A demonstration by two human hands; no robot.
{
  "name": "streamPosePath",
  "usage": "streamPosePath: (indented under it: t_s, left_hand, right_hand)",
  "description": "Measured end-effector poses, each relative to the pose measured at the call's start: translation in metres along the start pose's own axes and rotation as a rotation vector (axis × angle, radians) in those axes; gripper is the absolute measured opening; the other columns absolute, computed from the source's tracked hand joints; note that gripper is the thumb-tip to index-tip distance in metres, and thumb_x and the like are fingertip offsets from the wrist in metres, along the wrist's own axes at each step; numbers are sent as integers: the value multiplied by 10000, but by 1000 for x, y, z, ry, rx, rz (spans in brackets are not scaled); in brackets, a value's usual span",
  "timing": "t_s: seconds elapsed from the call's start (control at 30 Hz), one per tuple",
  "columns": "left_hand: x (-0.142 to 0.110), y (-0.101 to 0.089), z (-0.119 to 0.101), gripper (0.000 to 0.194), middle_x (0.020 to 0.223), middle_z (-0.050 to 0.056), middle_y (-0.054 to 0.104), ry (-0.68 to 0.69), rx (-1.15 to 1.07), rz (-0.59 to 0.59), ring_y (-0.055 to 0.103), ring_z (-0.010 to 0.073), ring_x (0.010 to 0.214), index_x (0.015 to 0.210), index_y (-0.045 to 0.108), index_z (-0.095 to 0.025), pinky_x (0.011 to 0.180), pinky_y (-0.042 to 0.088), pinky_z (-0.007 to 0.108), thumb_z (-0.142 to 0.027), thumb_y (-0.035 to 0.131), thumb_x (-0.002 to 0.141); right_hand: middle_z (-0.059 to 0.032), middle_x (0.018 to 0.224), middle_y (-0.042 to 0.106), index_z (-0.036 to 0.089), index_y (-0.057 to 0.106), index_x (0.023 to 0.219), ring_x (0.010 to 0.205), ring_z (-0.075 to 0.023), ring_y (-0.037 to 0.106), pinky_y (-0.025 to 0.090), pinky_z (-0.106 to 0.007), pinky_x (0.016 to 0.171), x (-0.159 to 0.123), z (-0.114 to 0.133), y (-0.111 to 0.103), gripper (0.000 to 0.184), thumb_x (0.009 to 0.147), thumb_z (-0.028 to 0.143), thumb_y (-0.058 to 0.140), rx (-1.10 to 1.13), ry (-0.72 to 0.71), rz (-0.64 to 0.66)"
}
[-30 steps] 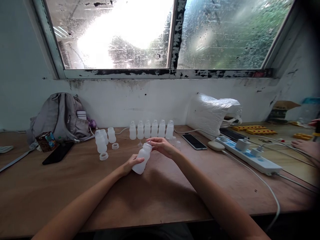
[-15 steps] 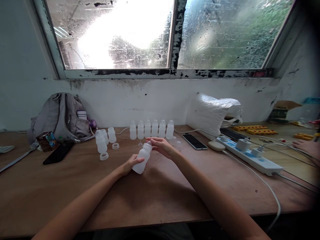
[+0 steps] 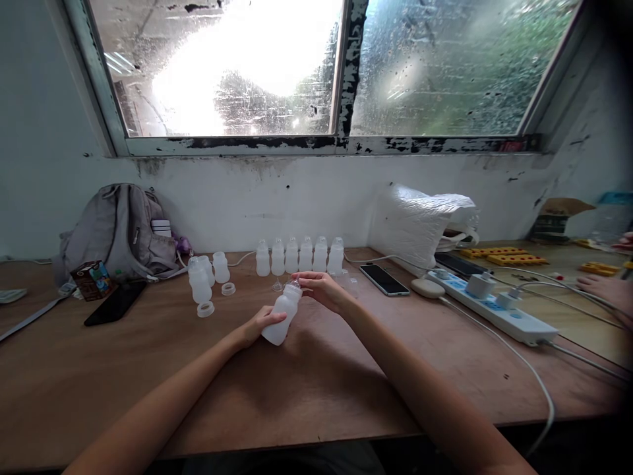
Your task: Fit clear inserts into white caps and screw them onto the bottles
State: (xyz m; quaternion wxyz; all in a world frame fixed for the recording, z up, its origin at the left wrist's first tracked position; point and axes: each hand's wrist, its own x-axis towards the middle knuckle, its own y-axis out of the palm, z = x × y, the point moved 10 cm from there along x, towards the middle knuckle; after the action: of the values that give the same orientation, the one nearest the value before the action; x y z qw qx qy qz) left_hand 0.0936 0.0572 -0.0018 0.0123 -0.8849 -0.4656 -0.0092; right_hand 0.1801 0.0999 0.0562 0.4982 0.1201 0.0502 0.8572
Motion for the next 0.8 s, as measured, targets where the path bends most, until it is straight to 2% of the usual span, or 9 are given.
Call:
streamPosePath:
  t_s: [0.4, 0.6, 0.8]
  left_hand:
    - [-1, 2, -1, 379, 604, 37, 531, -16, -24, 4, 477, 108, 509, 727, 542, -86, 477, 332, 212, -459, 534, 662]
    - [-2, 4, -3, 375, 611, 34, 525, -15, 14, 24, 459, 105, 517, 726, 542, -90, 486, 315, 216, -461, 526, 668]
    - [-2, 4, -5, 386, 609, 31, 519, -21, 26, 19, 448, 102, 518, 725, 544, -88, 486, 302, 216, -468, 537, 655]
  right_hand:
    - [-77, 846, 599, 135, 628, 787, 770, -160, 533, 406, -303, 689, -1, 2, 1, 239, 631, 316, 641, -28, -20, 8]
    - [-36, 718, 571, 140, 604, 703, 673, -125, 518, 405, -271, 619, -1, 2, -4, 230, 623, 354, 633, -132, -36, -43]
    - [-49, 768, 581, 138, 603, 703, 705, -134, 517, 397, -262, 614, -1, 4, 1, 238, 628, 364, 620, -181, -50, -25]
